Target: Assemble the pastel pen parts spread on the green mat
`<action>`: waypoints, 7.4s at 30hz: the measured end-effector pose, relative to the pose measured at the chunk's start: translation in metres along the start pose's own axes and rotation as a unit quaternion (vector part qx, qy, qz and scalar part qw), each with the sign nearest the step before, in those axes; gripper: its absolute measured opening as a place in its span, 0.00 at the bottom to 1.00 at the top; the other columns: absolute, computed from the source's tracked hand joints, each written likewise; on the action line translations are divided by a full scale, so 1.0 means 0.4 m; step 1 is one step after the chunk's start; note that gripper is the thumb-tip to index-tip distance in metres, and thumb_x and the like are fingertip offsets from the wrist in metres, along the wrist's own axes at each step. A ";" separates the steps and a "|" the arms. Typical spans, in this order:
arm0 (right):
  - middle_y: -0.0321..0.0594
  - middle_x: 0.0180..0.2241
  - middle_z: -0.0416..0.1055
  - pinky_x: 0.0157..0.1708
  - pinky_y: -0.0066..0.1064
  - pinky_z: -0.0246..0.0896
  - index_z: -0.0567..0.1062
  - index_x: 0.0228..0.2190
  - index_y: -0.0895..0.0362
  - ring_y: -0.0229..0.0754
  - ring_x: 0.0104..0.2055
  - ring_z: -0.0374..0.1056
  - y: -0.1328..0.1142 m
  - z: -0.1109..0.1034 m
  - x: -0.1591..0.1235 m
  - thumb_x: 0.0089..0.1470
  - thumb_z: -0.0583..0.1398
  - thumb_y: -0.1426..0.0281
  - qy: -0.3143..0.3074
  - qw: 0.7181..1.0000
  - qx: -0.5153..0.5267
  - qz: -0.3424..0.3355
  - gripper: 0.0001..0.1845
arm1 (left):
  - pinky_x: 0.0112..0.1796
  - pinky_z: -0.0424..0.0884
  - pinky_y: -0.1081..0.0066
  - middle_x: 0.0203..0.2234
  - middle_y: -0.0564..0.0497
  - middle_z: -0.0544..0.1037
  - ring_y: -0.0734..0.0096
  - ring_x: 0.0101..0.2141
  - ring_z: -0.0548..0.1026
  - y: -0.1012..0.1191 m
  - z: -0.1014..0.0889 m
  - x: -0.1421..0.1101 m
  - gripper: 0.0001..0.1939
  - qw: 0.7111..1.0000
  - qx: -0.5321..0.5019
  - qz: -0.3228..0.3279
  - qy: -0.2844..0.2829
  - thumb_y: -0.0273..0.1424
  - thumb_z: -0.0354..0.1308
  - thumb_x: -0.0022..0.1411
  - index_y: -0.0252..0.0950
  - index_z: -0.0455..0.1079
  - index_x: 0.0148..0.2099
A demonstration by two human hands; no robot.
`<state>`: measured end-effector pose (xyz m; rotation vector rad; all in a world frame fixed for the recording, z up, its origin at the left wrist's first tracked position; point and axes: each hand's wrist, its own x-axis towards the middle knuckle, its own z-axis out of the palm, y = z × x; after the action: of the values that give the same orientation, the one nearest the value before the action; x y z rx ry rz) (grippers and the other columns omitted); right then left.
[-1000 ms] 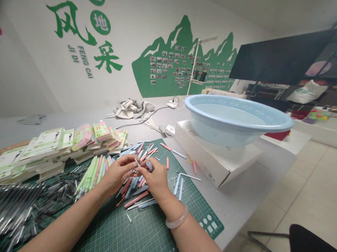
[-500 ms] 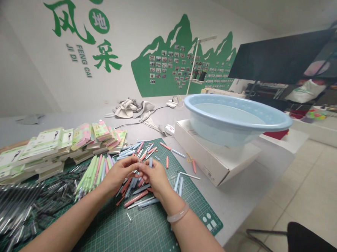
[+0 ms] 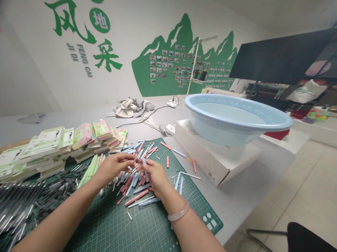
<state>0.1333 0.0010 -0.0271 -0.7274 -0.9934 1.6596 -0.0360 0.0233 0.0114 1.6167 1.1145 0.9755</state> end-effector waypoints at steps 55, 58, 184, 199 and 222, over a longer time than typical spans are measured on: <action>0.35 0.24 0.67 0.27 0.27 0.51 0.76 0.38 0.58 0.35 0.25 0.57 -0.015 -0.036 0.020 0.47 0.59 0.67 0.073 0.987 -0.092 -0.106 0.14 | 0.28 0.66 0.73 0.25 0.50 0.77 0.66 0.28 0.74 -0.013 0.028 0.076 0.10 0.922 0.385 -0.030 -0.026 0.33 0.51 0.52 0.34 0.71 0.31; 0.35 0.23 0.66 0.26 0.27 0.51 0.76 0.38 0.58 0.34 0.24 0.57 -0.012 -0.031 0.020 0.47 0.59 0.67 0.047 0.989 -0.102 -0.101 0.14 | 0.31 0.66 0.74 0.27 0.52 0.77 0.71 0.29 0.73 0.024 0.005 0.061 0.11 0.964 0.258 0.056 -0.043 0.34 0.51 0.55 0.34 0.70 0.35; 0.34 0.19 0.63 0.21 0.27 0.44 0.70 0.26 0.56 0.34 0.20 0.53 -0.047 -0.005 0.001 0.56 0.53 0.55 -0.011 0.985 -0.090 -0.148 0.18 | 0.29 0.61 0.68 0.27 0.42 0.77 0.57 0.31 0.74 -0.050 -0.002 0.045 0.06 0.875 0.477 -0.060 0.061 0.34 0.59 0.45 0.37 0.72 0.24; 0.33 0.18 0.63 0.21 0.27 0.44 0.70 0.26 0.57 0.33 0.19 0.52 -0.032 0.001 0.000 0.57 0.52 0.56 -0.015 0.982 -0.122 -0.142 0.19 | 0.23 0.66 0.76 0.23 0.52 0.69 0.75 0.25 0.68 0.092 0.001 0.052 0.13 0.987 -0.144 0.044 0.063 0.39 0.59 0.51 0.33 0.68 0.31; 0.32 0.19 0.65 0.21 0.26 0.45 0.68 0.33 0.55 0.32 0.18 0.52 -0.024 0.007 -0.004 0.56 0.52 0.56 -0.027 0.985 -0.114 -0.125 0.15 | 0.23 0.68 0.74 0.22 0.52 0.73 0.71 0.24 0.71 0.099 0.056 0.016 0.09 0.995 -0.017 0.098 0.004 0.36 0.56 0.54 0.36 0.69 0.33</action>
<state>0.1358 0.0001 -0.0173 -0.6776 -1.2746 1.3675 -0.0042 0.0170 0.0439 1.7193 0.9512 1.1230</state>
